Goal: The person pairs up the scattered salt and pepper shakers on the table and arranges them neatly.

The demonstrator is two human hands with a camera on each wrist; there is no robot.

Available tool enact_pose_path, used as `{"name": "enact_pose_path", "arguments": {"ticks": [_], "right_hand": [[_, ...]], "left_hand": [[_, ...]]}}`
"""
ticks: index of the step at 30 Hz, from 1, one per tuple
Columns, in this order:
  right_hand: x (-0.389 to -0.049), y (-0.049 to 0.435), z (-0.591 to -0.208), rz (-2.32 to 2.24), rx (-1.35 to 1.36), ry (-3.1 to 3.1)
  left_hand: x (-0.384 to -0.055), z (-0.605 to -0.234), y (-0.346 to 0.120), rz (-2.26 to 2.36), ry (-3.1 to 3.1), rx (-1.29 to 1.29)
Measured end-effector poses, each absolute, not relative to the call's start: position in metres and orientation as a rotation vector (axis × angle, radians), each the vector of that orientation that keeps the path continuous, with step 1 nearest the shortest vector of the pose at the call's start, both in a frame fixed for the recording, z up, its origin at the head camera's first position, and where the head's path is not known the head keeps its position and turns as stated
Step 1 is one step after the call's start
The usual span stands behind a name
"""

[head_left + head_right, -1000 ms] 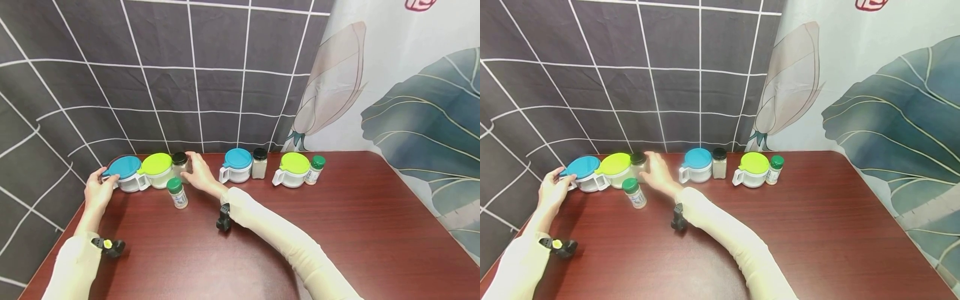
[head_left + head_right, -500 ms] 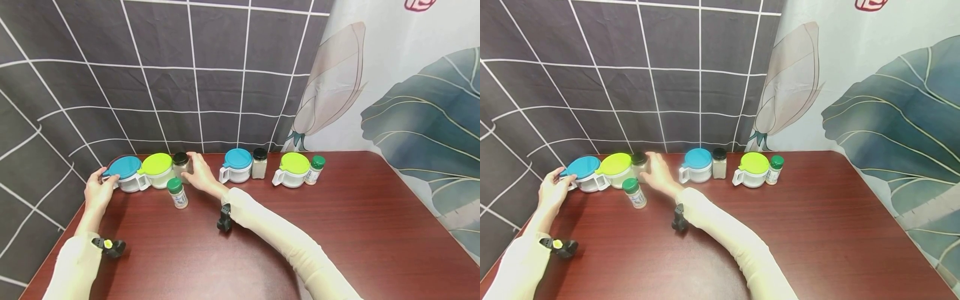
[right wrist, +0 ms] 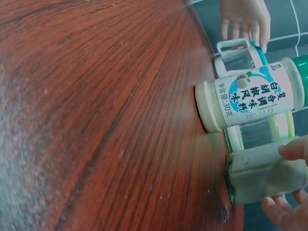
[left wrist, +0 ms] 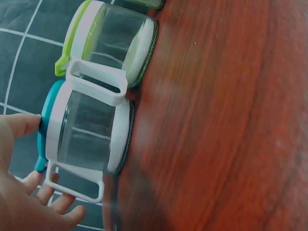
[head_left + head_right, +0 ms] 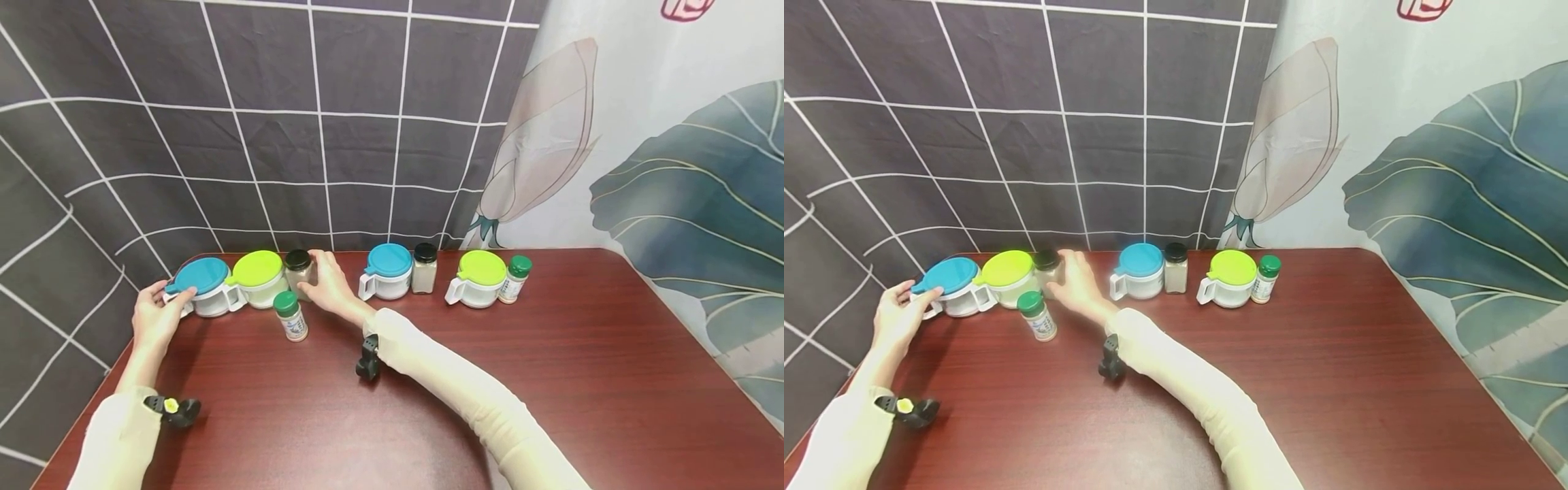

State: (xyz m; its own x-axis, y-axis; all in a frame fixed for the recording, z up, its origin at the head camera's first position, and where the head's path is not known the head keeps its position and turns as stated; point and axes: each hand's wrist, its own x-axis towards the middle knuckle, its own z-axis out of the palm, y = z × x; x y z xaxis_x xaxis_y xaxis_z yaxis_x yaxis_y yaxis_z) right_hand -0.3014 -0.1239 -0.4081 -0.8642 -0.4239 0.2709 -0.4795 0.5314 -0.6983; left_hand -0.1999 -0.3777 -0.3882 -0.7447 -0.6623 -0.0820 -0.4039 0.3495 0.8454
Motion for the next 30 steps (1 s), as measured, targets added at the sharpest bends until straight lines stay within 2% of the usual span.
{"name": "enact_pose_path", "arguments": {"ticks": [22,30], "right_hand": [[-0.301,-0.129,-0.409,1.311,0.775,-2.715],[-0.299,-0.125,-0.408,1.299,0.776,-2.708]], "left_hand": [[-0.187,-0.406,-0.392,-1.330,-2.522,0.890],[-0.185,-0.413,-0.395,-1.479,-2.368,0.753]]}}
